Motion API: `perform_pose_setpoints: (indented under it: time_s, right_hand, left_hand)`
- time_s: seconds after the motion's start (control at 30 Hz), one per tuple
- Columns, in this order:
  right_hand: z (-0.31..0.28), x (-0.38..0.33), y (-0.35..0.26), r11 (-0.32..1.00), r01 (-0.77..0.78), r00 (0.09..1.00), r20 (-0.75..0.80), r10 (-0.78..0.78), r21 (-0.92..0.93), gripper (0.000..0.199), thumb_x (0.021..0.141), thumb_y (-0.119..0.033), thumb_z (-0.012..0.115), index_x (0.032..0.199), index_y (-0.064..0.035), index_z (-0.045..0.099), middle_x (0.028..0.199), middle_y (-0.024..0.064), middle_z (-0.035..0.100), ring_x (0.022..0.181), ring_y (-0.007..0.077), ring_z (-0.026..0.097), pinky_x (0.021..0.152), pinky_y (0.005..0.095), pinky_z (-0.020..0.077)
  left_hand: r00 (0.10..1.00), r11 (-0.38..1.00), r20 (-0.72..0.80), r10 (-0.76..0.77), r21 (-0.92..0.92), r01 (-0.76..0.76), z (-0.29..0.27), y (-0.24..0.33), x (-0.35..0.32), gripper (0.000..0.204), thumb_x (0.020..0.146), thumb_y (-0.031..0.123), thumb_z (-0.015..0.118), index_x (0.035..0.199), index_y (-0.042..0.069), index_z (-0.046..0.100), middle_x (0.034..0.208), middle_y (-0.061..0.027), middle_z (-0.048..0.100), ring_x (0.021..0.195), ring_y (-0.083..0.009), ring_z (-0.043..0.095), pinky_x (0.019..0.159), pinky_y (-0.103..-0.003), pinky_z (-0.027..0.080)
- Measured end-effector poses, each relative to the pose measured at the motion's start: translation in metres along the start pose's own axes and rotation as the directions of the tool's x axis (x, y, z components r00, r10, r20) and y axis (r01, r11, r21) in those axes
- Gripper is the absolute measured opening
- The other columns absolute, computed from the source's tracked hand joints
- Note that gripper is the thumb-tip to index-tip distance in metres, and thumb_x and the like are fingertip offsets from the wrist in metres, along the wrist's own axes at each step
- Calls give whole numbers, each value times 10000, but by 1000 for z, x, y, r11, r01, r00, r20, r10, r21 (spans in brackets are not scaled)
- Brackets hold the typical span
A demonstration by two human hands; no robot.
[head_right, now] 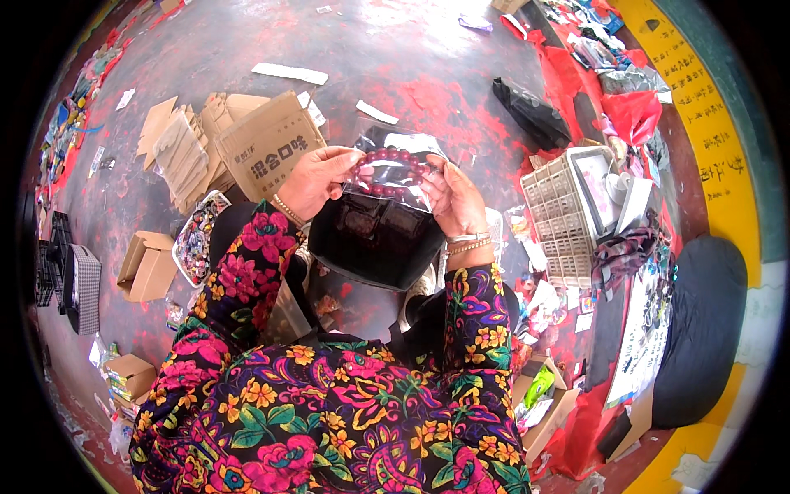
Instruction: The person sits on the floor and packs red beaded bracelets into small clear plastic bags. They open the bags, place the bracelets inside, and seal them before placing the packaged items into a black container.
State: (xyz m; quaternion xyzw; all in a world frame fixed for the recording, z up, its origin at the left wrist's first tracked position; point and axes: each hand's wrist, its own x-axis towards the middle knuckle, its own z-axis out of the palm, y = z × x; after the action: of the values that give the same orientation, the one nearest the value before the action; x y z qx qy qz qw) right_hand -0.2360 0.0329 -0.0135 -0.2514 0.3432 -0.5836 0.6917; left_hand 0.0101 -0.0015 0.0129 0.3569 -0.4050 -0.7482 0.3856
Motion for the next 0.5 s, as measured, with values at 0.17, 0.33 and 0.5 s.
perform_pose_setpoints:
  time_s: [0.17,0.33,0.5]
  right_hand:
    - [-1,0,0,999,42,999,10,-42,8,307,923,-241,493,1094,9,548,923,113,635,815,210,635,735,317,522]
    - [4,-8,-9,992,33,993,-112,-47,-123,276,883,-200,570,1052,18,571,872,117,637,785,228,646,676,303,541]
    - [1,-7,-12,987,-57,998,-19,54,-152,284,900,-175,530,1071,51,555,937,133,639,849,262,647,692,308,542]
  left_hand:
    - [999,1000,-44,-8,18,9,-6,-7,3,216,877,192,580,998,19,623,839,-7,632,595,-29,468,483,-166,351]
    - [995,999,-96,29,33,-26,-7,-10,5,210,876,179,580,991,11,634,815,5,635,586,-33,467,485,-175,356]
    - [974,968,-125,189,191,-164,-7,-9,7,202,881,171,573,974,8,648,822,-8,647,647,-13,503,493,-166,355]
